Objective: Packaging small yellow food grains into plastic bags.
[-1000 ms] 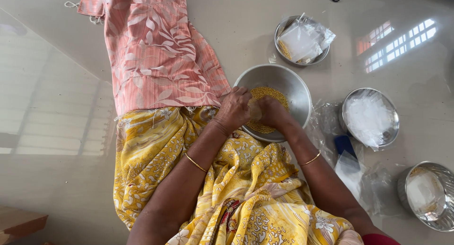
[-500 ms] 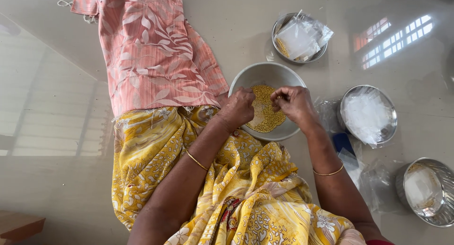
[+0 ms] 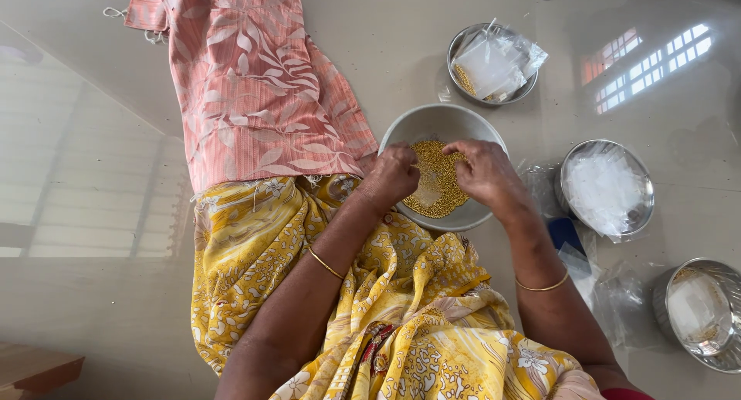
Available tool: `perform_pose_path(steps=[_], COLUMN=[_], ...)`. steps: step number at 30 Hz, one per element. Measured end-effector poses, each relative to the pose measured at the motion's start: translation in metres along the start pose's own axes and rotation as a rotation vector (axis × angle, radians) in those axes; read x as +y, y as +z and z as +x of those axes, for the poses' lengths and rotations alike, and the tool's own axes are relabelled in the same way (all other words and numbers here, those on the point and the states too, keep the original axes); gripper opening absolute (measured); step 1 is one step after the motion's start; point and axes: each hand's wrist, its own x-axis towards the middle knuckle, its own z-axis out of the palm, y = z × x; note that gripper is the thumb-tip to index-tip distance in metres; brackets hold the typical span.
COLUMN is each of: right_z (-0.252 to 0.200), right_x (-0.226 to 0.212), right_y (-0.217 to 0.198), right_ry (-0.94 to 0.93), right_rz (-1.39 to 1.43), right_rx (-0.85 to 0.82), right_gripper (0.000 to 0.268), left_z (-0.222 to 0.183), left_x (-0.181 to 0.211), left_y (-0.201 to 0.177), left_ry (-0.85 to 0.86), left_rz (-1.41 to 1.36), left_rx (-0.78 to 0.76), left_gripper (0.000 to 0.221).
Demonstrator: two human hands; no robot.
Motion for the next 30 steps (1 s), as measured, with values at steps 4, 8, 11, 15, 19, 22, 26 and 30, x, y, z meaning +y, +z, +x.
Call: perform_pose_path(steps=[4,8,11,15,19,22,26,30], right_z=[0.007,0.003,-0.001,0.004,0.027,0.067,0.125,0.194], right_x=[0.049,0.042,0.028,0.026,0.060,0.096,0.119,0.135], right_y=[0.024,0.033,0.033,0.036,0.038,0.022,-0.017,-0.027], right_ry=[-0.323,-0.184,-0.040,-0.033,-0.076,0.180,0.236,0.274], right_rz=[0.071,0.220,0.167,0.168,0.219,0.382,0.582,0.613], right_rx=[0.061,-0.028,-0.073,-0.114,0.019,0.109,0.310,0.428], right_gripper=[0.043,0.045,0.032,0.020,0.016,0.019,0.016,0.016], left_z=[0.001,-0.001,-0.007,-0.004,-0.005,-0.004,-0.006,-0.003], left_x=[0.001,0.007,0.009,0.005,0.007,-0.008,-0.013,-0.002], left_y=[-0.007,-0.016,-0.018,-0.012,-0.018,-0.014,-0.010,-0.017], left_ry=[-0.120,-0.006,0.091,0.112,0.301,-0.049,-0.001,-0.063], left_rz=[-0.061,-0.099,-0.211,-0.316,-0.155,-0.243,-0.157,-0.020], left_rx=[-0.004,0.057,0.086,0.081,0.382,0.222,0.208,0.072], left_gripper=[0.011,0.027,0.019,0.043,0.053,0.046,0.034,0.033])
